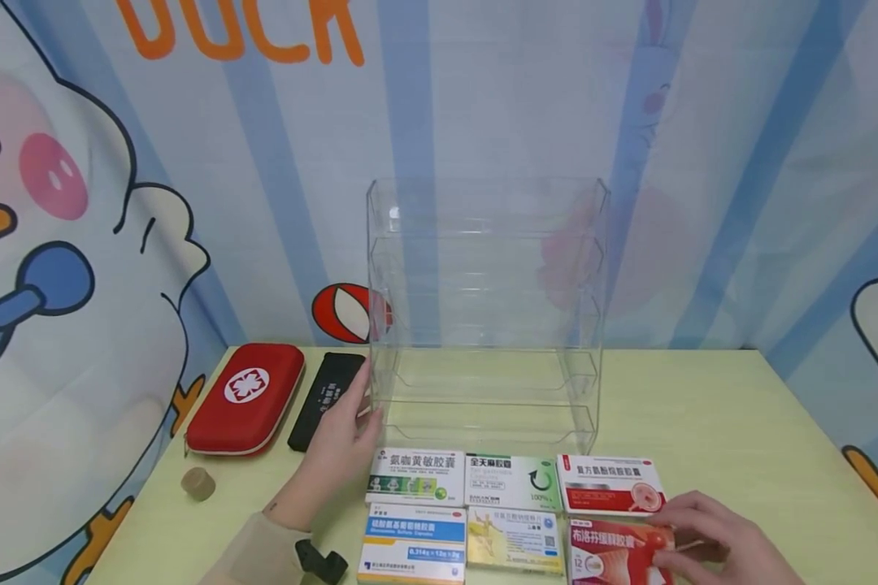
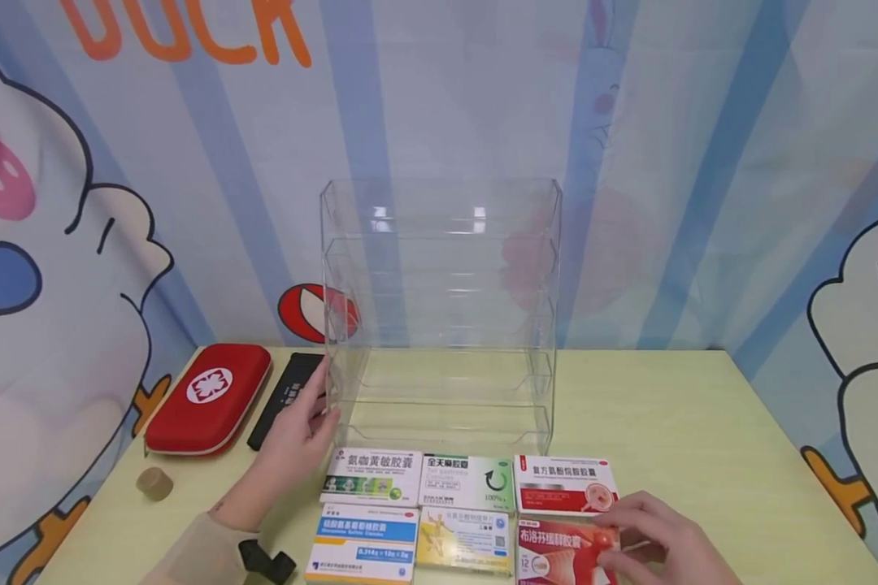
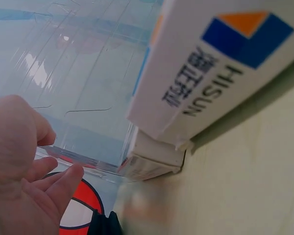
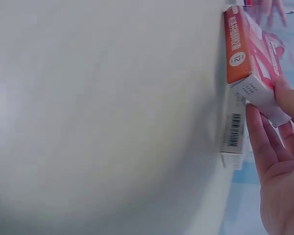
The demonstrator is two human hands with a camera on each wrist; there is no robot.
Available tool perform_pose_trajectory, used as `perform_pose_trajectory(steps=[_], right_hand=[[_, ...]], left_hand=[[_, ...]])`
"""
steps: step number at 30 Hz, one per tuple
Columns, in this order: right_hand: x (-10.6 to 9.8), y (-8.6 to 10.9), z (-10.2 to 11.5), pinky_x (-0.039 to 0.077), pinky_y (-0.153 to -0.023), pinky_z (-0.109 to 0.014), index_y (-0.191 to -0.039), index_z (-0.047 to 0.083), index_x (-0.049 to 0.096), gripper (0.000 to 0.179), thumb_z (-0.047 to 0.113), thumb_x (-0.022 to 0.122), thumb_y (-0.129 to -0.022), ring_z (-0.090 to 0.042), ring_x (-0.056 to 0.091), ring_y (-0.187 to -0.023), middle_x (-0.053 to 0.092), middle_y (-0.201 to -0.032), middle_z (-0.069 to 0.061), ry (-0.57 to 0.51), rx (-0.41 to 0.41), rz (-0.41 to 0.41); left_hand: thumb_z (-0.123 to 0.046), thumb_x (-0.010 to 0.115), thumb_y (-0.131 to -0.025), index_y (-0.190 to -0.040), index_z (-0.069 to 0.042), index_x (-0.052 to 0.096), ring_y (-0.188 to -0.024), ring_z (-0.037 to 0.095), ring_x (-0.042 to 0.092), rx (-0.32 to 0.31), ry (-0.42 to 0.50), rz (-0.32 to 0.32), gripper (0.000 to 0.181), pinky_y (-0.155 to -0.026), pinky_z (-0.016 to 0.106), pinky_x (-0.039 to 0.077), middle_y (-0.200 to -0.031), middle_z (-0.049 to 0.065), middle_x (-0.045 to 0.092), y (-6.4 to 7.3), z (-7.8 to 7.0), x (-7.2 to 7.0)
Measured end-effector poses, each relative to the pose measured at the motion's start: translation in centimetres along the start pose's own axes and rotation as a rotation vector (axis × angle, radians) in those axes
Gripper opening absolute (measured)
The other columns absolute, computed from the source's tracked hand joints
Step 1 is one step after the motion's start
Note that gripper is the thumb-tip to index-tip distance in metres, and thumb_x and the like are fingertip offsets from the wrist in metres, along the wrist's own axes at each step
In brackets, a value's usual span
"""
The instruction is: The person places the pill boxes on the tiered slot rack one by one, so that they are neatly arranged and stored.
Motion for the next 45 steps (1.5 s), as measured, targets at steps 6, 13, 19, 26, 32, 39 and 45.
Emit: perform_pose_trajectory(steps=[6, 13, 19, 26, 32, 39, 45], right_hand=[[-1.4, 0.0, 3.2, 0.067, -0.076, -0.018, -0.129, 0.018, 0.078, 0.035, 0.022, 0.087, -0.095, -0.005, 0.074, -0.1, 0.068, -0.128, -0.005, 0.128, -0.035, -0.209], [-2.1, -1.7, 8.6, 0.066, -0.075, -0.014, -0.122, 0.021, 0.079, 0.042, 0.001, 0.09, -0.087, 0.007, 0.071, -0.1, 0.068, -0.118, 0.006, 0.167, -0.424, -0.45], [-1.8, -5.3, 13.9, 0.063, -0.083, -0.008, -0.117, 0.01, 0.081, 0.046, -0.015, 0.09, -0.078, 0.009, 0.069, -0.102, 0.071, -0.116, -0.001, 0.098, -0.703, -0.576], [-2.7, -8.9, 19.1, 0.059, -0.089, -0.004, -0.118, 0.002, 0.08, 0.037, -0.011, 0.088, -0.084, 0.013, 0.066, -0.105, 0.071, -0.115, -0.009, 0.093, -0.79, -0.643], [-3.8, -11.4, 22.5, 0.057, -0.095, -0.004, -0.119, -0.004, 0.077, 0.032, -0.008, 0.086, -0.088, 0.008, 0.062, -0.112, 0.068, -0.119, -0.016, 0.074, -0.825, -0.689], [-5.5, -14.0, 26.1, 0.056, -0.095, -0.003, -0.12, -0.005, 0.076, 0.029, -0.003, 0.084, -0.093, -0.016, 0.072, -0.11, 0.065, -0.122, -0.02, 0.076, -0.848, -0.749], [-7.2, -15.6, 29.5, 0.063, -0.097, -0.015, -0.12, -0.005, 0.076, 0.025, 0.0, 0.081, -0.096, -0.028, 0.078, -0.112, 0.064, -0.123, -0.021, 0.096, -0.839, -0.796]], left_hand=[[-0.014, 0.064, -0.11, -0.177, -0.043, 0.008, -0.153, 0.035, 0.058, -0.012, 0.015, 0.006, 0.092, -0.115, 0.047, 0.059, -0.181, 0.003, 0.036, 0.1, 0.2, 0.3], [-0.012, 0.064, -0.109, -0.177, -0.043, 0.008, -0.152, 0.036, 0.059, 0.008, -0.003, -0.005, 0.093, -0.113, 0.046, 0.06, -0.18, 0.004, 0.038, 0.1, 0.2, 0.0], [-0.012, 0.064, -0.11, -0.178, -0.04, 0.007, -0.153, 0.037, 0.058, 0.0, -0.006, 0.0, 0.093, -0.114, 0.048, 0.059, -0.181, 0.006, 0.037, 0.1, 0.3, -0.1], [-0.012, 0.065, -0.11, -0.178, -0.041, 0.007, -0.153, 0.036, 0.058, 0.014, -0.002, 0.004, 0.094, -0.115, 0.047, 0.058, -0.181, 0.005, 0.036, -0.2, 0.1, 0.1], [-0.011, 0.065, -0.109, -0.178, -0.04, 0.007, -0.152, 0.037, 0.059, 0.016, -0.015, -0.004, 0.095, -0.114, 0.047, 0.058, -0.181, 0.005, 0.036, -0.2, 0.2, 0.2], [-0.013, 0.066, -0.109, -0.177, -0.041, 0.006, -0.153, 0.036, 0.059, 0.023, -0.018, -0.002, 0.095, -0.115, 0.048, 0.058, -0.181, 0.005, 0.037, -0.1, 0.4, 0.2], [-0.013, 0.065, -0.109, -0.178, -0.04, 0.007, -0.153, 0.036, 0.058, 0.037, -0.017, -0.005, 0.094, -0.116, 0.048, 0.058, -0.181, 0.004, 0.036, -0.1, 0.5, 0.1]])
Point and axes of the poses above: each hand's wrist, its own y-axis away from the middle knuckle, its own x-axis out of the palm, z = x × y, the point moved 3 cm from there along -y, towards the middle knuckle
